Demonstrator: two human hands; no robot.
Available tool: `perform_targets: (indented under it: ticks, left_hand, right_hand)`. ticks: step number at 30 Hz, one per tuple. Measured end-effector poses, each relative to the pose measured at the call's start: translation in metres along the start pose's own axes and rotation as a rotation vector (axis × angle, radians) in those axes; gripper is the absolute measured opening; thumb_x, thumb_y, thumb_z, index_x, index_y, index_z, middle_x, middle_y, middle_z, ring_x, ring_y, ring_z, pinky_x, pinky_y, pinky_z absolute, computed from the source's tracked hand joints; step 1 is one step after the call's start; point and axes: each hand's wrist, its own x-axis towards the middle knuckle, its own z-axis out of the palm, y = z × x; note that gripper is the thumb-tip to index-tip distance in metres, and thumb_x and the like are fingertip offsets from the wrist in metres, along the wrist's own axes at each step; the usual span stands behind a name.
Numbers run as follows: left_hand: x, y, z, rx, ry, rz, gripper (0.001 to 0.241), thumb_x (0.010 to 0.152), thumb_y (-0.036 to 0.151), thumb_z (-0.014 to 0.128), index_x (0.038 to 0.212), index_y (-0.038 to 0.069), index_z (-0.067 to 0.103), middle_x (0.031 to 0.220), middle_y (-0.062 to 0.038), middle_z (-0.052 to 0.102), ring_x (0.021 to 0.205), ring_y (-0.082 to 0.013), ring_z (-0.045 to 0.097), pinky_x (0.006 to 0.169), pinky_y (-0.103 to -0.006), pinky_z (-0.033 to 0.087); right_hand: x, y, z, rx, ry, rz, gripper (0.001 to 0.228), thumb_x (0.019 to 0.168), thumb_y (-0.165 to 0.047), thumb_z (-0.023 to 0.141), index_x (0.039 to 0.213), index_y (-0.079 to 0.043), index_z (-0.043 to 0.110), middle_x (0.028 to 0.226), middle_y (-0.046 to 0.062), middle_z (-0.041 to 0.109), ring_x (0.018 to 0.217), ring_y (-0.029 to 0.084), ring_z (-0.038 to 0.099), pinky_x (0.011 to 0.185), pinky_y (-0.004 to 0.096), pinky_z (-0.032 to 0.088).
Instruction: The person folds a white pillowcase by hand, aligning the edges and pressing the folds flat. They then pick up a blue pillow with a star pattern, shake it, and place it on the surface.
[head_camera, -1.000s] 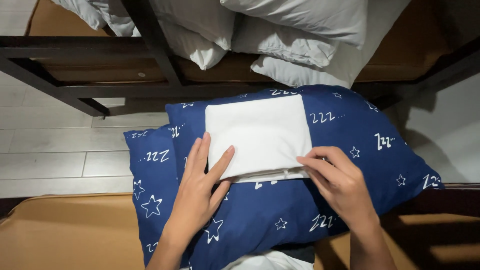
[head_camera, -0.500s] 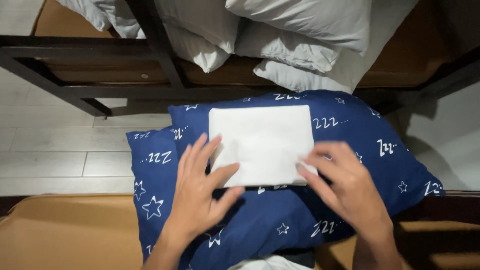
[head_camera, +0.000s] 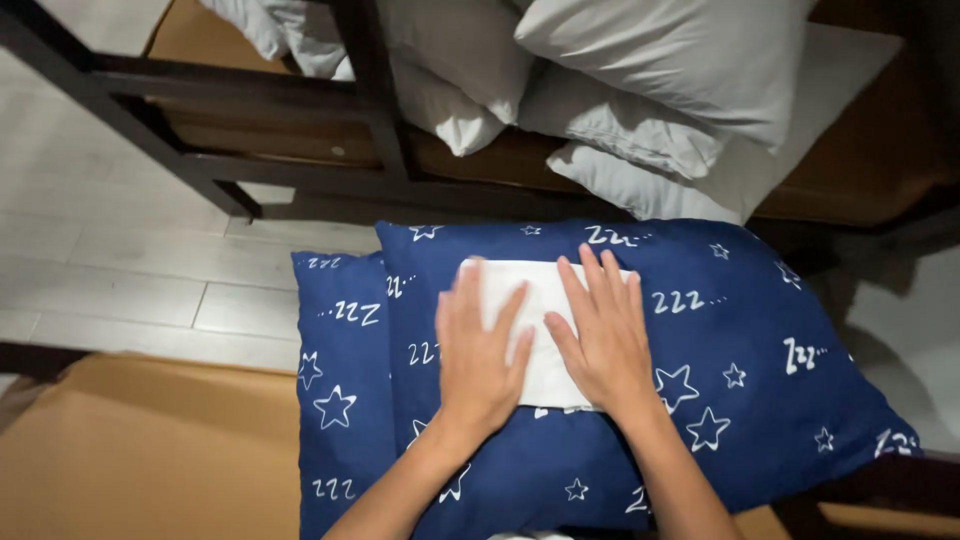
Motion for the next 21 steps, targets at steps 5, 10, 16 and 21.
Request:
perform_targets:
  ticks: [5, 10, 16, 21]
  left_hand:
    - [0.008, -0.015, -0.013, -0.436, 0.142, -0.403, 0.074, 0.092, 0.024, 0.071, 0.149, -0.007, 0.037, 0.143, -0.031, 0.046, 0.133, -0.0429, 0.044, 0.11, -0.0469, 0.036]
    - [0.026, -0.029, -0.018, -0.678, -0.001, -0.595, 0.059, 0.087, 0.029, 0.076, 0.132, -0.003, 0.055, 0.114, -0.018, 0.071, 0.102, -0.0242, 0.068, 0.088, -0.035, 0.055]
    - [0.007, -0.012, -0.043, -0.815, 0.069, -0.507, 0.031, 0.099, 0.024, 0.071, 0.119, 0.001, 0.065, 0.1, -0.009, 0.073, 0.09, -0.0106, 0.066, 0.078, -0.0284, 0.056]
    - [-0.011, -0.009, -0.074, -0.933, 0.241, -0.492, 0.028, 0.104, 0.02, 0.064, 0.126, 0.003, 0.061, 0.103, -0.004, 0.071, 0.094, -0.0064, 0.063, 0.081, -0.0253, 0.055]
  right_hand:
    - [-0.005, -0.005, -0.001, -0.045, 0.018, 0.047, 0.061, 0.1, -0.039, 0.057, 0.151, -0.008, 0.048, 0.16, 0.019, 0.039, 0.151, 0.042, 0.031, 0.12, 0.067, 0.014]
    - [-0.008, 0.007, 0.0, -0.108, 0.037, 0.018, 0.06, 0.097, -0.038, 0.061, 0.149, -0.01, 0.052, 0.16, 0.018, 0.042, 0.151, 0.042, 0.033, 0.119, 0.07, 0.014]
    - [-0.009, 0.002, -0.027, 0.137, 0.098, -0.056, 0.049, 0.099, -0.025, 0.062, 0.144, -0.006, 0.06, 0.164, 0.019, 0.044, 0.158, 0.042, 0.034, 0.129, 0.059, 0.02]
    - [0.007, -0.022, -0.048, 0.296, 0.164, -0.103, 0.037, 0.109, -0.023, 0.057, 0.141, -0.005, 0.058, 0.163, 0.024, 0.041, 0.157, 0.045, 0.03, 0.128, 0.056, 0.024]
